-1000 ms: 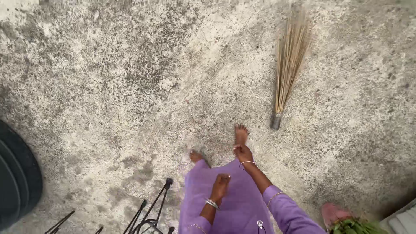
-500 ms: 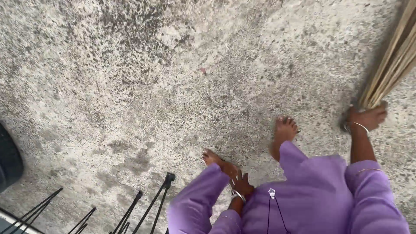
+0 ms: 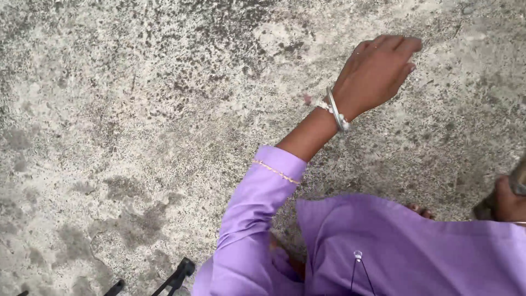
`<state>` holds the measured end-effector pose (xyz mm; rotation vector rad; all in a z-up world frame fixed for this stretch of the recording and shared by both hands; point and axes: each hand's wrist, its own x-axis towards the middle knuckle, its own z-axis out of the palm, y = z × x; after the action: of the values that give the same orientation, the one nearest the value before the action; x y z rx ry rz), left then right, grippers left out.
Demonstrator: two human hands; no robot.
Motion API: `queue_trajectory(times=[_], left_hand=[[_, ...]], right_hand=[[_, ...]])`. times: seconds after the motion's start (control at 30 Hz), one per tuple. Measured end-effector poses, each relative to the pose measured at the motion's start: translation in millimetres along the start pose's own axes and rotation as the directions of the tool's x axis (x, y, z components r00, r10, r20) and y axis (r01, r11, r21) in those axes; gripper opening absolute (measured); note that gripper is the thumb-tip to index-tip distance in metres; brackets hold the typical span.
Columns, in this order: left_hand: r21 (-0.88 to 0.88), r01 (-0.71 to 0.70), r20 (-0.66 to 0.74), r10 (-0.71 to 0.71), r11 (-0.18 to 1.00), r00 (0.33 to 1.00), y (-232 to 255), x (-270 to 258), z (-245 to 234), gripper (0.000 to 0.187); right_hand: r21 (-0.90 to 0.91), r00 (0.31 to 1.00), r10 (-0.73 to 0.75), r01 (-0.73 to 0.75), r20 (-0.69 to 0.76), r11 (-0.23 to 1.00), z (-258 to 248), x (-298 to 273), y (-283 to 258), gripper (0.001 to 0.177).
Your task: Sweeping an outdoor concrete area with a handheld straw broom.
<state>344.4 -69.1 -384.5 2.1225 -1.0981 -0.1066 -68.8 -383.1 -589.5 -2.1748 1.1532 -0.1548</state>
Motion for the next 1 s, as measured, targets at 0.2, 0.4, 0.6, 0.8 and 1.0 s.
queue_trajectory(times=[0.2, 0.4, 0.6, 0.8, 1.0], left_hand=[[0.245, 0.171, 0.507, -0.276, 0.954, 0.817, -29, -122, -46, 0.031], [0.172, 0.285, 0.826, -0.296, 0.943, 0.481, -88, -289, 39, 0.055], [0.019, 0.427, 0.661, -0.332, 0.904, 0.673, -84, -304, 19, 0.055], [-0.267, 0.472, 0.674, -0.187, 0.840, 0.714, -52, -293, 72, 0.056], [-0.388, 0.473, 0.728, -0.052, 0.791, 0.684, -42, -308, 145, 0.048]], right_hand=[[-0.248, 0.589, -0.594, 0.793, 0.548, 0.557, 75, -51, -276, 0.075], [-0.161, 0.174, -0.346, 0.985, 0.922, 0.068, 135, -70, -329, 0.071], [-0.527, 0.624, -0.197, 0.759, 0.756, 0.382, 141, 14, -349, 0.087], [-0.308, 0.531, -0.413, 0.813, 0.739, 0.494, 125, -92, -353, 0.089], [-0.339, 0.379, -0.181, 0.915, 0.907, 0.217, 95, -66, -248, 0.071]])
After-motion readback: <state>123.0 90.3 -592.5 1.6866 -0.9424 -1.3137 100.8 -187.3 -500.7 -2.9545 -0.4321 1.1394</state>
